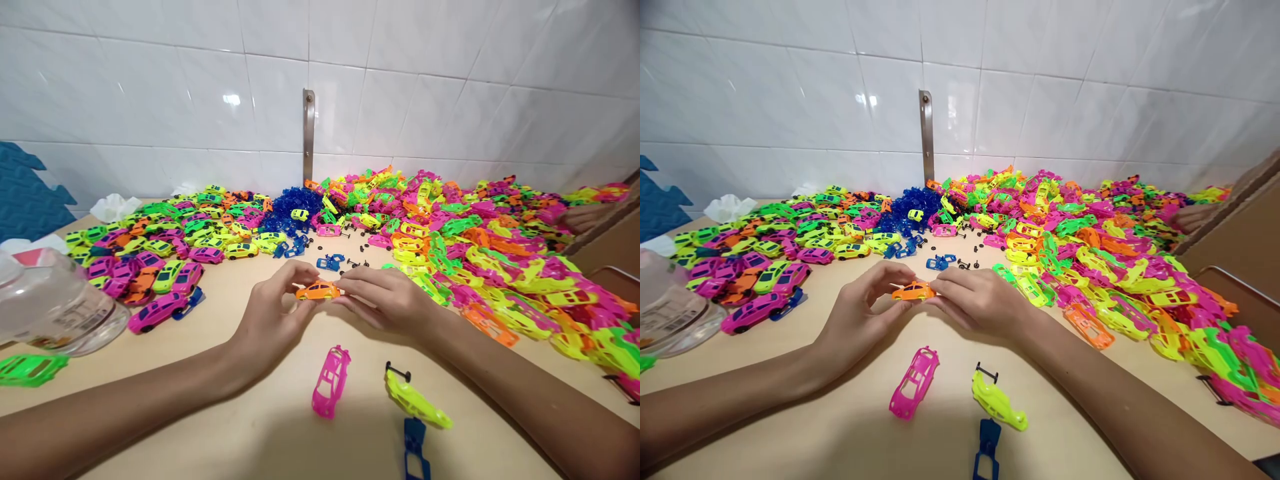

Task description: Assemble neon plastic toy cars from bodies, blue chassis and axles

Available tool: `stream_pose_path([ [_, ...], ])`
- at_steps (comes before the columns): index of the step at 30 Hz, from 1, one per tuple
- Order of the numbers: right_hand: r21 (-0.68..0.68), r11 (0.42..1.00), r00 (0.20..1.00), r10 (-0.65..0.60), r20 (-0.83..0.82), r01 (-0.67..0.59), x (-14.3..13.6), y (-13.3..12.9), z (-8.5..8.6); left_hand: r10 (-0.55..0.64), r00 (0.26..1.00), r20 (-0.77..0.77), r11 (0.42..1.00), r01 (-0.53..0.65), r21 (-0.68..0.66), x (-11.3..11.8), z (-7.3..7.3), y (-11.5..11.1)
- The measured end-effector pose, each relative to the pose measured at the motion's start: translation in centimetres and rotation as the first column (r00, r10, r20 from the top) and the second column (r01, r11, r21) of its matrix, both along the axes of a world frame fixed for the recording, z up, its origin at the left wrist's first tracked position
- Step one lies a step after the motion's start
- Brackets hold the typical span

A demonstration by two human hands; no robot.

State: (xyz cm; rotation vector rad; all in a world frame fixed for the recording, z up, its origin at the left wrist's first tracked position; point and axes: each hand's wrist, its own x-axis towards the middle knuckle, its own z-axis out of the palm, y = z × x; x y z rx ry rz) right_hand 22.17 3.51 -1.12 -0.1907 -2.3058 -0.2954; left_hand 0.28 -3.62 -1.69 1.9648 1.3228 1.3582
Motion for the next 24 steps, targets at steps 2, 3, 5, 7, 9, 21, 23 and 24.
stream_pose_path([
  [2,0.061,0.998,1.0,-0.005,0.002,0.005,0.16,0.12,0.09,-0.005,1.0,-0.015,1.0,0.005,0.017,-0.04,0.09,-0.05],
  [3,0.081,0.997,1.0,-0.001,0.01,0.0,0.23,0.14,0.16,-0.013,1.0,-0.02,1.0,0.014,0.024,-0.07,0.13,-0.08],
  [5,0.115,0.993,0.999,0.014,0.033,-0.018,0.35,0.18,0.36,-0.023,1.0,-0.019,0.999,0.023,0.031,-0.1,0.17,-0.12],
  [7,0.168,0.986,0.999,0.014,0.044,-0.021,0.42,0.25,0.6,-0.023,1.0,-0.021,0.999,0.023,0.032,-0.09,0.22,-0.15],
  [9,0.239,0.971,0.998,-0.015,0.058,0.0,0.47,0.38,0.85,-0.027,0.999,-0.026,0.999,0.028,0.031,-0.04,0.31,-0.17],
  [21,0.333,0.943,0.965,-0.075,0.252,-0.013,0.3,0.41,0.38,-0.079,0.993,-0.092,0.996,0.081,0.023,-0.12,0.47,-0.2],
  [23,0.314,0.949,0.968,-0.073,0.24,-0.006,0.25,0.38,0.29,-0.114,0.988,-0.108,0.993,0.116,0.014,-0.16,0.47,-0.23],
  [24,0.31,0.951,0.969,-0.073,0.238,-0.005,0.24,0.37,0.28,-0.135,0.984,-0.116,0.99,0.137,0.009,-0.17,0.48,-0.25],
])
